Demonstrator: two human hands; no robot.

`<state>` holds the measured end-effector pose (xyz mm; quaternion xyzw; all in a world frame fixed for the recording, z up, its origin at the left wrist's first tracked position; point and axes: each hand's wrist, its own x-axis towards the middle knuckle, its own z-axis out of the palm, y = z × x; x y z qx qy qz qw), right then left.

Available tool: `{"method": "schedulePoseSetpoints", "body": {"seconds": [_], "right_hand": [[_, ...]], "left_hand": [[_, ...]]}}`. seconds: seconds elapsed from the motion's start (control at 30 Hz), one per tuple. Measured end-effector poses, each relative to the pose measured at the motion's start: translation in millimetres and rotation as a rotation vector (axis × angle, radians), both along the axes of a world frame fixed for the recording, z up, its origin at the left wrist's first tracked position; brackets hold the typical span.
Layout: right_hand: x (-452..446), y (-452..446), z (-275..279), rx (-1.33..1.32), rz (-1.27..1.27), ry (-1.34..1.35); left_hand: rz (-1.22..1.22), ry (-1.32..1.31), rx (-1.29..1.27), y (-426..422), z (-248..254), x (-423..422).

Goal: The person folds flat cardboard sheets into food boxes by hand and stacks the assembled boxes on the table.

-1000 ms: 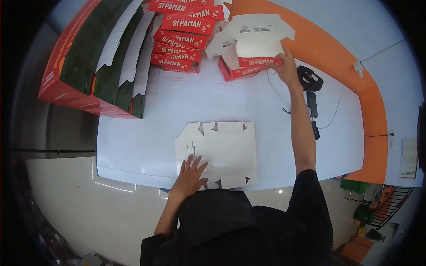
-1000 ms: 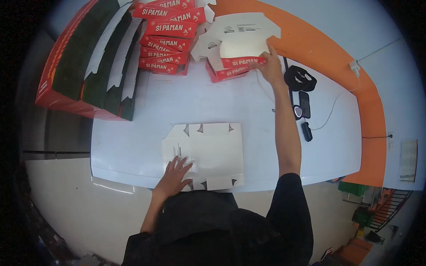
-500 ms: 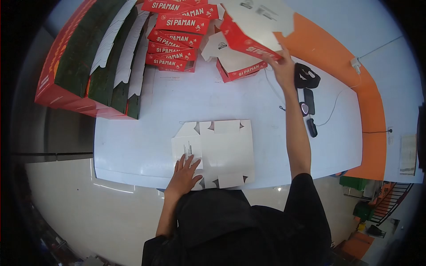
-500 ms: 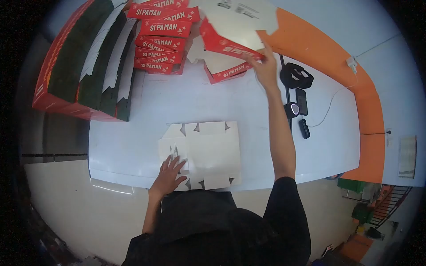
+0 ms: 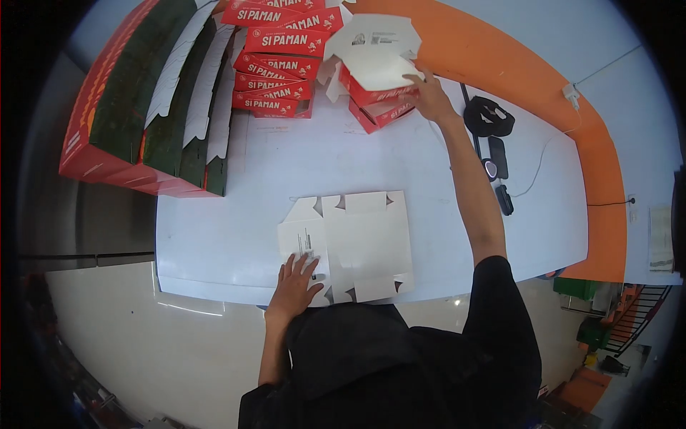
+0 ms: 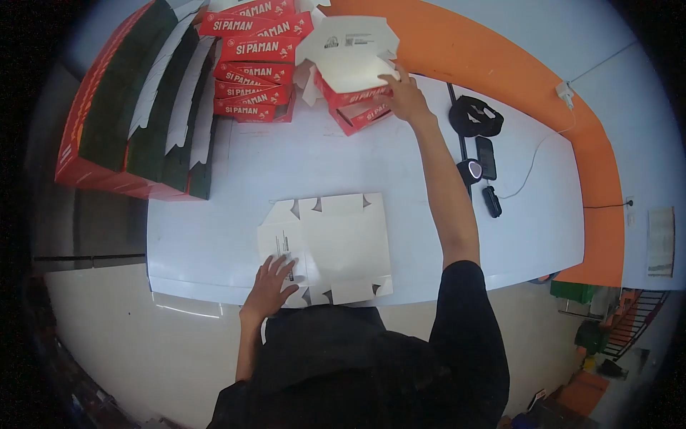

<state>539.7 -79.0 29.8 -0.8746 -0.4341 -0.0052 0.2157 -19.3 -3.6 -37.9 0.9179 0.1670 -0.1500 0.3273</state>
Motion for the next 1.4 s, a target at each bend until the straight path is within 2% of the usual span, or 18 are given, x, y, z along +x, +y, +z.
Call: {"method": "schedulePoseSetpoints", "body": {"seconds": [0.13,0.23,0.33,0.43,0.57,0.7,0.83,0.93,1.23,1.4], "right_hand": [[-27.9,0.0,14.6,-0.415,-0.044,-0.201],[-39.2,-7.5,18.6,-0.54,-0.063,-0.248],[-24.4,-24.8,-2.1,-0.34,-0.023,-0.289],[-24.0,-35.1,-6.7,-0.367,-0.063,-0.353],[-25.4,-37.2,-28.9,-0.28,-0.118,-0.456],[-47.2,-25.6,-31.6,-0.119,-0.133,-0.39],[-64.8,-7.0,-37.0,0.022,-0.189,-0.342],[-68.9,7.2,-36.9,0.102,-0.225,-0.398],[-51.0,14.6,-21.0,-0.071,-0.432,-0.173],[-32.5,-17.0,-30.3,0.034,-0.297,-0.116]], "left_hand": [[-0.007,-0.003,-0.006,0.2,5.2,5.5],[0.003,0.001,-0.021,-0.9,3.9,4.1],[0.0,0.012,-0.04,-2.7,-1.5,1.7],[-0.005,-0.005,-0.007,-5.3,-2.0,2.9],[0.026,-0.035,0.11,-10.1,-5.7,8.2],[-0.061,-0.013,0.081,-26.4,0.4,15.8],[-0.204,-0.012,0.06,-48.2,-19.3,21.1],[-0.246,-0.035,0.067,-55.7,-22.0,26.0],[-0.094,-0.088,0.099,-31.0,-19.5,12.6],[-0.079,-0.073,0.09,-29.9,-23.2,10.0]]}}
